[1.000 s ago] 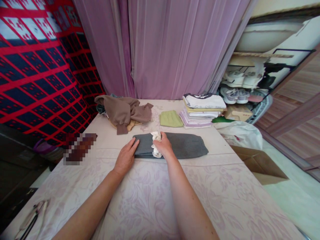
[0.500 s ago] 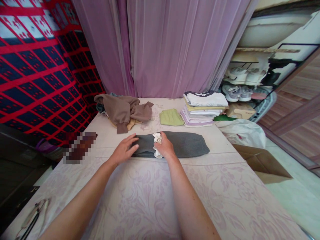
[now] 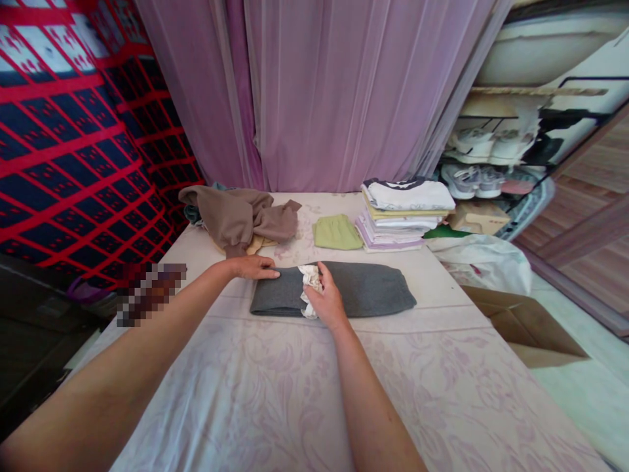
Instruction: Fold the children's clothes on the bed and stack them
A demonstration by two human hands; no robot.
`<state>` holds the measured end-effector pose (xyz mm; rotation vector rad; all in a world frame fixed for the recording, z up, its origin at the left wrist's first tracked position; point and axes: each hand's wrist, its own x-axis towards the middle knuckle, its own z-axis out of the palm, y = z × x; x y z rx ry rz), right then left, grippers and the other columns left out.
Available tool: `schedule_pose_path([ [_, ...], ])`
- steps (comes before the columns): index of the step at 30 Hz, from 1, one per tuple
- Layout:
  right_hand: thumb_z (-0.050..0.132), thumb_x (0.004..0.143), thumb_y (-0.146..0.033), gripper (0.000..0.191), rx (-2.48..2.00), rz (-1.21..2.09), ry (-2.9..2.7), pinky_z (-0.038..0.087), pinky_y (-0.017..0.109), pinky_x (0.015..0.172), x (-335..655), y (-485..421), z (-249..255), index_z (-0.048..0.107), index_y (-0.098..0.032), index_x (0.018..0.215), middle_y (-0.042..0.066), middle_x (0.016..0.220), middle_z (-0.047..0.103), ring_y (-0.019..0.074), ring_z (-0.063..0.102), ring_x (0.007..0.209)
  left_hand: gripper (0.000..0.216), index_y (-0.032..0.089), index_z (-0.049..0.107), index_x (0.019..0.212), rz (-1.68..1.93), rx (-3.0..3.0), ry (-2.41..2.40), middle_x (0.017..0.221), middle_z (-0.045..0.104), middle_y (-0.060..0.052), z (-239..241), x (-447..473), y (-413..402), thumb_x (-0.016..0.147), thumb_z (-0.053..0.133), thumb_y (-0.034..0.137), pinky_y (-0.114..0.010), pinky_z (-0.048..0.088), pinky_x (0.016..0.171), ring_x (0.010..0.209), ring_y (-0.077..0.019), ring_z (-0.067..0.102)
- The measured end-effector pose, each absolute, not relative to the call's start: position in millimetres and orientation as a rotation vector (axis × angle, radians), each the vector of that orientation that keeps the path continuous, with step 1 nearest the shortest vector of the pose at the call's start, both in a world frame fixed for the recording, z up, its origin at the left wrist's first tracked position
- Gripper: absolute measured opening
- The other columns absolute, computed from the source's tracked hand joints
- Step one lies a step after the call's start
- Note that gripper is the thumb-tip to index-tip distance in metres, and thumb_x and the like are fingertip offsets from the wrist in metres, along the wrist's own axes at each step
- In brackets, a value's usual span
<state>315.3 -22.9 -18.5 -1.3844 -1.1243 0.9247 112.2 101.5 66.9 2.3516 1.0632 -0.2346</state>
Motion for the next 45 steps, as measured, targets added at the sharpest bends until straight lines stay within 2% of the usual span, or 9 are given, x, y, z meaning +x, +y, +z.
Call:
schedule_pose_path([
  [5, 0.064, 0.072, -0.030, 0.078, -1.496, 0.880, -1.066, 0.052, 0.031, 0.075, 315, -19, -22, 0.032, -0.022, 0.143, 0.007, 0.110, 0.066, 0.0163, 0.065, 0.083, 0.052, 0.022, 0.070, 0.088, -0.321, 2.442, 1.091, 0.088, 0.070, -0.002, 70, 115, 101, 0.084, 0.040, 0.065, -0.024, 0.039, 0.073, 0.082, -0.0183, 0.060],
  [13, 0.068, 0.070, -0.032, 0.078, -1.685, 0.798, -1.127, 0.052, 0.032, 0.077, 318, -19, -15, 0.036, -0.026, 0.141, 0.005, 0.112, 0.066, 0.0174, 0.066, 0.082, 0.055, 0.020, 0.069, 0.077, -0.117, 2.668, 1.128, 0.087, 0.071, -0.005, 41, 111, 92, 0.092, 0.031, 0.057, -0.028, 0.037, 0.080, 0.089, -0.0200, 0.060],
  [21, 0.067, 0.069, -0.029, 0.073, -1.813, 0.702, -1.230, 0.050, 0.034, 0.083, 321, -24, 1, 0.042, -0.025, 0.138, 0.007, 0.117, 0.064, 0.0181, 0.064, 0.087, 0.034, 0.024, 0.062, 0.112, 0.070, 2.543, 1.422, 0.103, 0.069, -0.005, 45, 119, 71, 0.083, 0.056, 0.043, -0.035, 0.041, 0.088, 0.101, -0.0244, 0.059],
  [26, 0.049, 0.083, -0.031, 0.050, -1.695, 0.383, -1.364, 0.047, 0.038, 0.092, 320, -30, 29, 0.049, -0.023, 0.132, 0.010, 0.126, 0.058, 0.0219, 0.059, 0.108, 0.040, 0.021, 0.054, 0.127, 0.579, 2.652, 1.350, 0.133, 0.055, -0.008, 37, 131, 23, 0.090, 0.043, 0.025, -0.040, 0.035, 0.106, 0.125, -0.0234, 0.046],
  [29, 0.037, 0.090, -0.026, 0.044, -1.606, 0.234, -1.716, 0.034, 0.040, 0.106, 305, -30, 41, 0.053, -0.022, 0.130, 0.008, 0.132, 0.055, 0.0213, 0.048, 0.124, 0.044, 0.019, 0.050, 0.133, 0.488, 2.670, 1.235, 0.142, 0.047, -0.009, 21, 134, 3, 0.092, 0.041, 0.033, -0.044, 0.027, 0.112, 0.135, -0.0250, 0.036],
  [33, 0.039, 0.090, -0.022, 0.045, -1.828, 0.230, -2.040, 0.015, 0.054, 0.112, 290, -28, 30, 0.049, -0.020, 0.134, 0.009, 0.147, 0.040, 0.0258, 0.031, 0.137, 0.055, 0.016, 0.041, 0.140, 0.327, 2.706, 1.283, 0.150, 0.036, -0.010, 6, 134, -3, 0.090, 0.043, 0.040, -0.049, 0.017, 0.115, 0.141, -0.0269, 0.024],
  [37, 0.036, 0.092, -0.026, 0.050, -1.995, 0.280, -2.050, 0.016, 0.058, 0.110, 295, -28, 10, 0.039, -0.023, 0.141, 0.007, 0.154, 0.025, 0.0261, 0.023, 0.140, 0.062, 0.019, 0.038, 0.142, 0.319, 2.716, 1.264, 0.151, 0.033, -0.009, 3, 132, -1, 0.088, 0.046, 0.047, -0.049, 0.014, 0.116, 0.142, -0.0264, 0.023],
  [42, 0.035, 0.093, -0.029, 0.049, -2.018, 0.321, -2.046, 0.017, 0.059, 0.110, 300, -27, 6, 0.039, -0.025, 0.141, 0.005, 0.154, 0.026, 0.0262, 0.024, 0.140, 0.063, 0.023, 0.041, 0.141, 0.186, 2.653, 1.287, 0.152, 0.031, -0.009, 16, 138, 0, 0.084, 0.051, 0.047, -0.053, 0.016, 0.114, 0.141, -0.0308, 0.022],
  [45, 0.035, 0.093, -0.029, 0.048, -1.983, 0.321, -2.022, 0.017, 0.059, 0.110, 299, -26, 5, 0.042, -0.025, 0.140, 0.005, 0.153, 0.029, 0.0260, 0.025, 0.140, 0.061, 0.016, 0.044, 0.139, 0.081, 2.612, 1.358, 0.151, 0.033, -0.014, 26, 154, -4, 0.083, 0.052, 0.038, -0.053, 0.018, 0.114, 0.141, -0.0325, 0.023],
])
